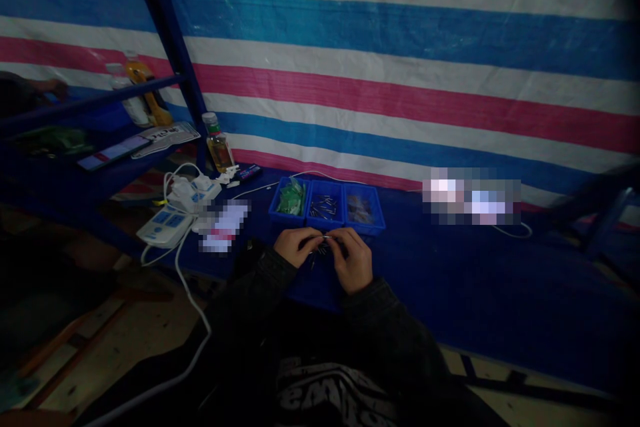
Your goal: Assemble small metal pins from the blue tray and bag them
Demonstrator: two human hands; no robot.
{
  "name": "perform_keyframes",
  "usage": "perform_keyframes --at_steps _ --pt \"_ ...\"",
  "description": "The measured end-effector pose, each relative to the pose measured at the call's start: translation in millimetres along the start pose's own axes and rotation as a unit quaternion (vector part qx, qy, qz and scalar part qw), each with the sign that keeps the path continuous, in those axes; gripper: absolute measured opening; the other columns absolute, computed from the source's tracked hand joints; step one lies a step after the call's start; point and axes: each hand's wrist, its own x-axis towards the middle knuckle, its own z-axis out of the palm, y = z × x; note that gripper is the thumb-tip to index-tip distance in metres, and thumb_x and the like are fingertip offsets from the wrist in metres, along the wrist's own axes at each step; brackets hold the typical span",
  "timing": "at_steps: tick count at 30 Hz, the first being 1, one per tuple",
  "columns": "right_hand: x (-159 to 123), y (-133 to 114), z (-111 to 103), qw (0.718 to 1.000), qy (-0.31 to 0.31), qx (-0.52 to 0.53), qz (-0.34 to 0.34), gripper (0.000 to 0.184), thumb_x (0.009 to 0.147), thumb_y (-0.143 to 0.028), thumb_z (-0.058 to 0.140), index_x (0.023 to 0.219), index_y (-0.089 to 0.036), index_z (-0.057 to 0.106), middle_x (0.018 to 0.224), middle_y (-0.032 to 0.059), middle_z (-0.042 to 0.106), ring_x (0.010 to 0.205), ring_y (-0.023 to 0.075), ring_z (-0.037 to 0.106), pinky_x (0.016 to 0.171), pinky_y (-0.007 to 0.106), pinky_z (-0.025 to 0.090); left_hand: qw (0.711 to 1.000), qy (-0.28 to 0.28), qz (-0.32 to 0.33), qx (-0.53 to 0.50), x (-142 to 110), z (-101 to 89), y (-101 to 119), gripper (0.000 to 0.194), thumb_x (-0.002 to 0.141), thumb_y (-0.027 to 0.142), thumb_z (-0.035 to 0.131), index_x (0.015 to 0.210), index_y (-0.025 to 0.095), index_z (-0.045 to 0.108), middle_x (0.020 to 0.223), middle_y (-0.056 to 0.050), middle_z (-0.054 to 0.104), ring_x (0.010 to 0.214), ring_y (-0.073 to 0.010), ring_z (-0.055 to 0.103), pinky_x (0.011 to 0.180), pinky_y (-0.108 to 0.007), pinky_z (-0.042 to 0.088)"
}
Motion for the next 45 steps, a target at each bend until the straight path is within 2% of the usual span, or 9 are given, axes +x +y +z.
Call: perform_keyframes --at_steps 11,19,25,33,45 --pt "-1.1 2.4 -2.3 0.998 -0.024 -0.041 0.039 0.021 0.098 -0.023 0.044 0.082 -0.021 0.058 0.081 0.0026 0.060 0.078 0.0179 0.059 0.073 0.030 0.043 1.000 0.011 0.006 0.012 -0.3 -2.0 3.6 0.025 0.095 0.033 0.054 0.090 0.016 0.070 0.075 -0.002 0.072 0.070 -0.0134 0.066 0.070 -0.021 0.047" --pt "-0.9 8.7 -0.7 0.999 0.004 -0.027 0.026 0.013 0.096 -0.021 0.046 0.094 -0.021 0.058 0.087 0.0030 0.061 0.081 0.0183 0.059 0.076 0.031 0.046 1.000 0.019 -0.010 0.014 -0.6 -3.0 4.7 0.024 0.096 0.033 0.051 0.087 0.016 0.067 0.073 -0.001 0.071 0.069 -0.0131 0.066 0.067 -0.020 0.047" --pt "-2.6 7.6 0.6 1.000 0.003 -0.018 0.012 0.012 0.095 -0.018 0.047 0.093 -0.022 0.058 0.088 0.0036 0.060 0.084 0.0187 0.059 0.077 0.031 0.047 1.000 0.017 -0.022 0.012 -1.2 -2.5 4.7 0.024 0.095 0.033 0.052 0.090 0.016 0.067 0.070 0.000 0.070 0.063 -0.0116 0.064 0.063 -0.019 0.045" --pt "-2.4 2.7 1.5 0.999 -0.042 -0.013 0.006 0.014 0.096 -0.019 0.047 0.092 -0.023 0.060 0.091 0.0042 0.062 0.087 0.0189 0.060 0.079 0.032 0.048 1.000 -0.023 0.007 0.017 -1.9 -0.7 3.4 0.025 0.095 0.034 0.052 0.095 0.016 0.070 0.075 -0.002 0.072 0.066 -0.0129 0.065 0.063 -0.020 0.046" --pt "-3.2 9.0 2.4 0.996 -0.059 -0.055 0.025 0.019 0.099 -0.026 0.045 0.085 -0.022 0.058 0.084 0.0028 0.061 0.079 0.0181 0.060 0.075 0.029 0.045 1.000 -0.004 0.010 0.012 -2.3 -0.4 4.3 0.026 0.094 0.033 0.053 0.090 0.015 0.071 0.077 -0.003 0.073 0.069 -0.0135 0.066 0.067 -0.021 0.049"
